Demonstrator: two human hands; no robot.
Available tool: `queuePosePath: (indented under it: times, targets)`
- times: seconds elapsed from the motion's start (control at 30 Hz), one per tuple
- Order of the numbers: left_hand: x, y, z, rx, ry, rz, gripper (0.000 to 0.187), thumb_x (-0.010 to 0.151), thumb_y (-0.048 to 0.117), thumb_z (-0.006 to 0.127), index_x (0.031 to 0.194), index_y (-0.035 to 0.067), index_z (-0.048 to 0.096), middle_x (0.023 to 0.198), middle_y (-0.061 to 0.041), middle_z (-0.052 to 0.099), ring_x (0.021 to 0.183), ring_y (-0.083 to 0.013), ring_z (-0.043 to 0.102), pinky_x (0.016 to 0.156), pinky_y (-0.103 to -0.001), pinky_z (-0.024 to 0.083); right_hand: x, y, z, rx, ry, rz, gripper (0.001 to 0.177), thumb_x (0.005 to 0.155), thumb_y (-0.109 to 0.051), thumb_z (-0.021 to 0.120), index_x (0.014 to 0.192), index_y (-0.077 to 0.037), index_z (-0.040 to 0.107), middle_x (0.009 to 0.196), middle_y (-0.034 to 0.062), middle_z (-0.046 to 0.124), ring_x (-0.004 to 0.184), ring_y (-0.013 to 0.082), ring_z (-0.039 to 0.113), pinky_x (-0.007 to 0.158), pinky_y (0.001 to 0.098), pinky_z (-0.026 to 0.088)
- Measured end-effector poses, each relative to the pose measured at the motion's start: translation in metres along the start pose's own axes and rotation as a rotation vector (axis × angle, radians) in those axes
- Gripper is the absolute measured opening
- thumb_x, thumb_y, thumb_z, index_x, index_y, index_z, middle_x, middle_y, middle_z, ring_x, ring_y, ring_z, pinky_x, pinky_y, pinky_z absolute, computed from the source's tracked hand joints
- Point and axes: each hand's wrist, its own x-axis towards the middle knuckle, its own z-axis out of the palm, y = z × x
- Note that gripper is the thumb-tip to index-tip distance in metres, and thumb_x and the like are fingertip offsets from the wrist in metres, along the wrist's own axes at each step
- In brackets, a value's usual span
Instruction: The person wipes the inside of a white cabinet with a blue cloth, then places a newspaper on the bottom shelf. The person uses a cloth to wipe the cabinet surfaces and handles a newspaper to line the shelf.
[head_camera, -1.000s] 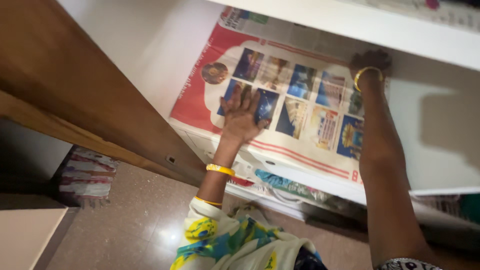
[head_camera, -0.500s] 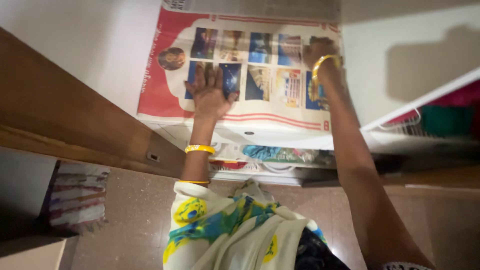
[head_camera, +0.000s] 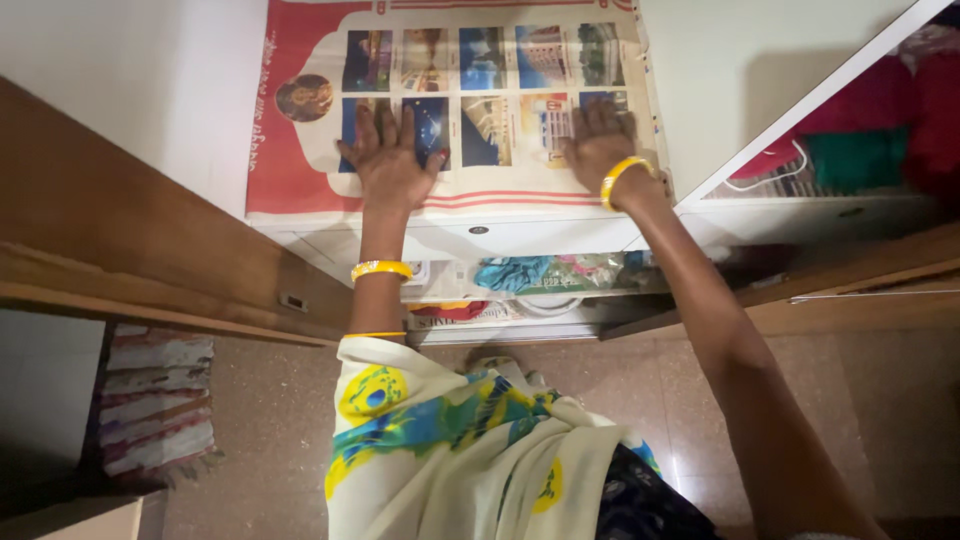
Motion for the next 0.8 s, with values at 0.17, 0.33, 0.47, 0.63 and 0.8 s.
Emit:
queuePosePath:
  times: [0.17,0.33,0.47,0.63,0.8]
  targets:
    - [-0.002,0.001,-0.003,0.035,-0.081,-0.022,0.092,0.090,0.070,0.049,0.163,0.019,0.025,0.169,-0.013,0.020,0.156,-0.0393,0.002,0.113,-0.083,0.000,-0.005,0.013,0.014,0.007,0.061,-0.019,0.063,0.109,-0.036,0.037,0.152,0.010,0.040,0.160,0.0358,0.034,0.149,0.0519,0.027,0.118,0.0700,0.017]
    - [-0.030,-0.006,-0.007,0.037,-0.003,-0.041,0.090,0.093,0.067,0.052,0.164,0.018,0.027,0.171,-0.018,0.019,0.158,-0.0427,0.001,0.110,-0.084,0.001,-0.001,0.011,0.011,0.025,0.075,-0.035,0.062,0.108,-0.034,0.038,0.150,0.012,0.040,0.157,0.0387,0.035,0.149,0.0537,0.027,0.116,0.0723,0.017]
    - [-0.048,-0.036,-0.012,-0.043,-0.024,-0.121,0.082,0.095,0.062,0.048,0.163,0.025,0.023,0.171,-0.009,0.016,0.155,-0.0421,-0.001,0.109,-0.085,0.002,-0.003,0.014,0.012,0.028,0.114,-0.088,0.061,0.112,-0.035,0.039,0.150,0.013,0.040,0.158,0.0402,0.036,0.148,0.0545,0.028,0.116,0.0735,0.018]
    - [-0.047,-0.043,-0.009,-0.008,-0.024,-0.141,0.082,0.096,0.068,0.043,0.164,0.027,0.020,0.172,-0.002,0.015,0.157,-0.0334,0.002,0.114,-0.083,0.003,-0.001,0.012,0.007,-0.010,0.156,-0.122,0.056,0.111,-0.032,0.044,0.143,0.013,0.049,0.152,0.0415,0.043,0.143,0.0560,0.037,0.109,0.0762,0.025]
    - [-0.048,-0.042,-0.006,-0.020,-0.030,-0.140,0.080,0.098,0.065,0.044,0.164,0.027,0.021,0.172,-0.003,0.013,0.158,-0.0349,-0.001,0.113,-0.083,0.002,0.000,-0.021,-0.012,0.160,-0.121,0.087,0.050,0.112,-0.039,0.047,0.131,0.007,0.055,0.124,0.0404,0.061,0.118,0.0563,0.057,0.105,0.0675,0.046]
